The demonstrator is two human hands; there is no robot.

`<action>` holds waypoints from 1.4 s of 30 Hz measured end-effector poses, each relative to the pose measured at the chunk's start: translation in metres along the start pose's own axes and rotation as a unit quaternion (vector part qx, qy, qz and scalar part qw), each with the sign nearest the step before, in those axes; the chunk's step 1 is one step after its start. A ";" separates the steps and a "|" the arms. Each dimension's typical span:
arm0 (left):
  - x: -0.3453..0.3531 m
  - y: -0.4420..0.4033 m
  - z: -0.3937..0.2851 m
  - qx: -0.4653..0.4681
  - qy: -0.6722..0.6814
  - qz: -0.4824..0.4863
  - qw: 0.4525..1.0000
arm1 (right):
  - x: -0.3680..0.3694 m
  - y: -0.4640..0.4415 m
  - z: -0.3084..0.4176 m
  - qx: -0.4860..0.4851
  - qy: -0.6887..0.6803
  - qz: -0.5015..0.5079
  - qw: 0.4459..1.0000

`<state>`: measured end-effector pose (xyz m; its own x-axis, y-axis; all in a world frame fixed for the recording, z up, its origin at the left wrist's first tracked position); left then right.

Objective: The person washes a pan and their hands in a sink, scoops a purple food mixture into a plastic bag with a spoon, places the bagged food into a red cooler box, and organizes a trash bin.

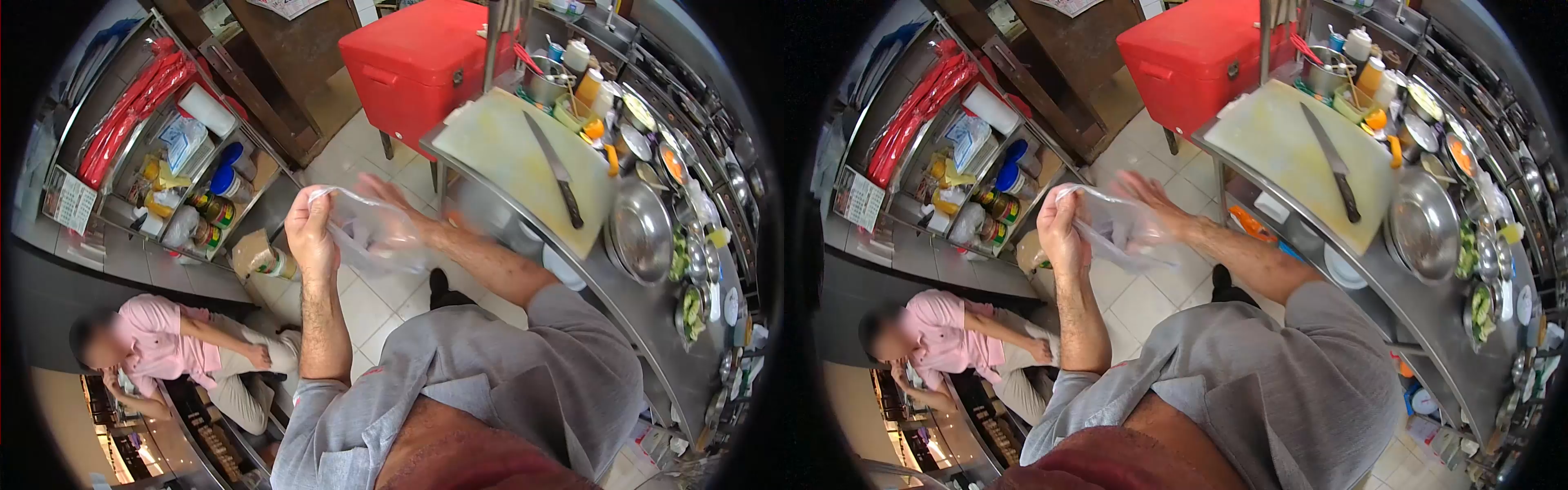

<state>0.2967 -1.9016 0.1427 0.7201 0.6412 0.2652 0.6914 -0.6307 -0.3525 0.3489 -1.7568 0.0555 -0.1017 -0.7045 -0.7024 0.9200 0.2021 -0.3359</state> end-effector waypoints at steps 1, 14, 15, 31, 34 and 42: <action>-0.010 -0.020 0.008 0.002 -0.002 -0.001 1.000 | 0.000 -0.037 -0.017 -0.015 0.035 0.037 0.999; -0.192 -0.198 0.138 -0.112 -0.237 0.149 0.953 | -0.059 -0.303 -0.147 0.040 0.001 0.087 0.995; -0.223 -0.212 0.171 -0.130 -0.341 0.132 0.922 | -0.052 -0.319 -0.154 -0.026 -0.017 0.033 0.999; -0.412 -0.495 0.213 -0.145 -0.232 -0.004 0.962 | -0.088 -0.465 -0.469 0.202 -0.747 -0.443 0.453; -0.430 -0.524 0.206 -0.129 -0.231 -0.038 0.964 | -0.095 -0.470 -0.480 0.161 -0.722 -0.529 0.415; -0.451 -0.591 0.218 -0.108 -0.167 -0.046 0.979 | -0.107 -0.471 -0.461 0.112 -0.614 -0.569 0.535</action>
<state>-0.4499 -1.7225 0.0359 0.6190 0.7847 -0.0346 0.7752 -0.6174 -0.1339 -0.2476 -1.4630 -0.0003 -0.4449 -0.2285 0.8659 0.5636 -0.8229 0.0724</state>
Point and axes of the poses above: each hand's wrist, its own y-axis away from the middle knuckle, its own x-axis out of the palm, z = x × y, the point moved 2 cm from there along -y, towards the middle knuckle, and after that the axes turned 15 degrees about z, right-handed, at the moved point
